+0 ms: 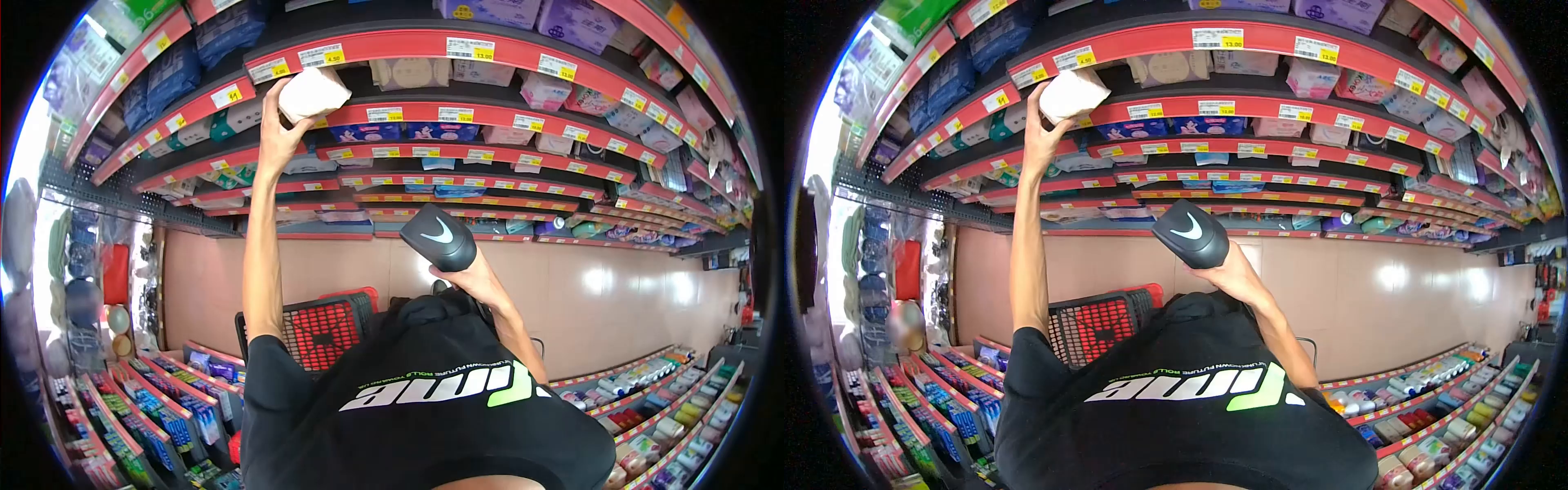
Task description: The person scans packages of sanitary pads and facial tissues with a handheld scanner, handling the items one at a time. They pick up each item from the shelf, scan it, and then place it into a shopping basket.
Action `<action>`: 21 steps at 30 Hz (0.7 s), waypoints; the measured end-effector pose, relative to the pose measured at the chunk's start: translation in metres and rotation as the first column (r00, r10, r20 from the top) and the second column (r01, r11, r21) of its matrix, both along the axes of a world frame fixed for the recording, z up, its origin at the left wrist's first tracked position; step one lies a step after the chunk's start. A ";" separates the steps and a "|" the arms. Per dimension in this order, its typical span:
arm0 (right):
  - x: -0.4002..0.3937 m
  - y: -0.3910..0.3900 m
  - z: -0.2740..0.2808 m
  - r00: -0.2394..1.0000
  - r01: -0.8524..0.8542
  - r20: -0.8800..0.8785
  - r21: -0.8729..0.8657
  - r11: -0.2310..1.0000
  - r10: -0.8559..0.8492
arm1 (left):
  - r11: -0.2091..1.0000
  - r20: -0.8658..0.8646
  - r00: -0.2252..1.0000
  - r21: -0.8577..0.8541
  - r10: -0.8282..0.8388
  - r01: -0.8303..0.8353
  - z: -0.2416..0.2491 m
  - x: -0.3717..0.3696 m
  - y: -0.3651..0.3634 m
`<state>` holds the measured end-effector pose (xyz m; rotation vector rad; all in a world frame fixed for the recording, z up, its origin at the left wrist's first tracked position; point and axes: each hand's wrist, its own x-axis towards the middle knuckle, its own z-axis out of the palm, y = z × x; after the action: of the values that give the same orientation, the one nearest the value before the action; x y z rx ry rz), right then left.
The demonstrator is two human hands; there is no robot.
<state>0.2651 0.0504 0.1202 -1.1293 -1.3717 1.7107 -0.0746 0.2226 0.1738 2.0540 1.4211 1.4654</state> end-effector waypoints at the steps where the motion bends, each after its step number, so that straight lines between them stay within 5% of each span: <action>1: 0.001 0.001 -0.001 1.000 -0.027 0.015 0.008 1.000 0.027 | 1.000 -0.005 1.000 0.000 -0.005 0.005 0.006 -0.004 0.001; 3: 0.002 0.002 -0.005 0.998 -0.050 0.024 0.019 0.999 0.049 | 0.963 0.031 0.994 -0.243 -0.109 0.113 0.018 -0.013 0.006; 8: -0.003 0.007 -0.018 0.991 -0.134 0.007 0.153 0.979 0.134 | 0.895 0.013 0.999 -0.443 -0.050 0.051 0.040 -0.012 0.005; 17: 0.002 0.000 -0.012 0.974 -0.199 0.114 0.021 0.980 0.195 | 0.918 0.023 0.996 -0.387 -0.082 0.085 0.035 -0.003 0.025; 21: 0.010 -0.003 -0.017 0.987 -0.156 0.036 0.056 0.986 0.154 | 0.999 -0.023 0.999 -0.002 0.048 -0.048 0.018 0.010 0.042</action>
<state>0.2747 0.0477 0.1034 -1.0447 -1.5547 1.7553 -0.0647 0.2650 0.1918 2.0544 1.4907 1.4622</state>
